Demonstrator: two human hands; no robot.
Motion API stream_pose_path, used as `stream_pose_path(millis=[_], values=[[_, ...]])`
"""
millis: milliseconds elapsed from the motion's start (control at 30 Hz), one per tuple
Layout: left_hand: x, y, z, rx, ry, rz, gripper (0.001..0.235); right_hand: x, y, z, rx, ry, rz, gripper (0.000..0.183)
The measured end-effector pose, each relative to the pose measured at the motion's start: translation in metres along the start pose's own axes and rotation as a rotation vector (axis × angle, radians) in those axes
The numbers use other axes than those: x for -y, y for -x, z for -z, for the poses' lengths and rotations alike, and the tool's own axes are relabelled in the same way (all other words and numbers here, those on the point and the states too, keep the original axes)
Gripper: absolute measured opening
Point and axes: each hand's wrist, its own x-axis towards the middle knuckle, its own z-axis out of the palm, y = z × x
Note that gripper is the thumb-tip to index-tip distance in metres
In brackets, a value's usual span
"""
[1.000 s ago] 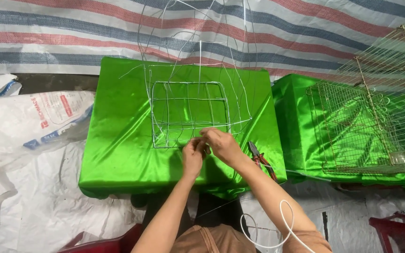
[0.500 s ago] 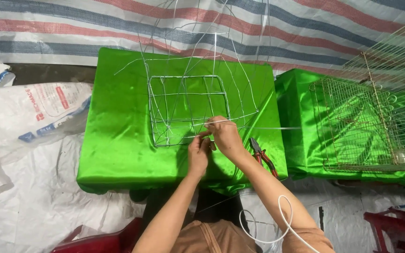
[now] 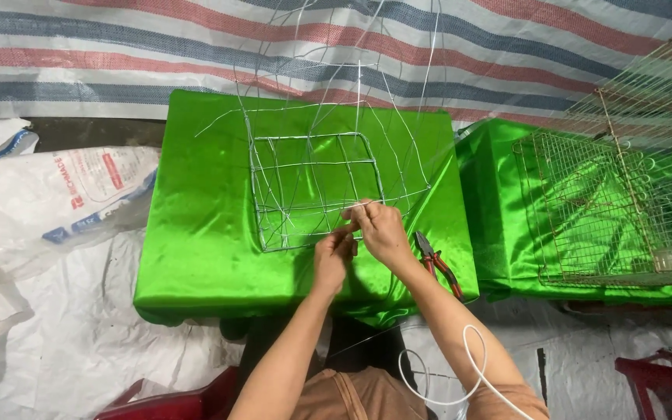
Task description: Assembling a wire cage by bending wire ends and securing joints with pliers.
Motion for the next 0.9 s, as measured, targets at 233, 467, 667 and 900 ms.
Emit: stream_pose_path(millis=[233,467,667,900], values=[[-0.02,-0.001,0.008,0.001,-0.071,0.062,0.025,-0.003,0.008,0.006,0.063,0.054,-0.064,0.031],[-0.011,0.0,0.012,-0.017,0.026,0.087,0.022,-0.033,0.047,0.064,0.018,0.42,-0.278,0.021],[-0.005,0.001,0.018,-0.015,0.047,0.065,0.021,-0.123,0.092,0.067,-0.041,0.626,-0.566,0.028],[-0.008,0.001,0.02,-0.022,0.03,0.033,0.022,-0.145,0.119,0.06,-0.075,0.581,-0.504,0.05]])
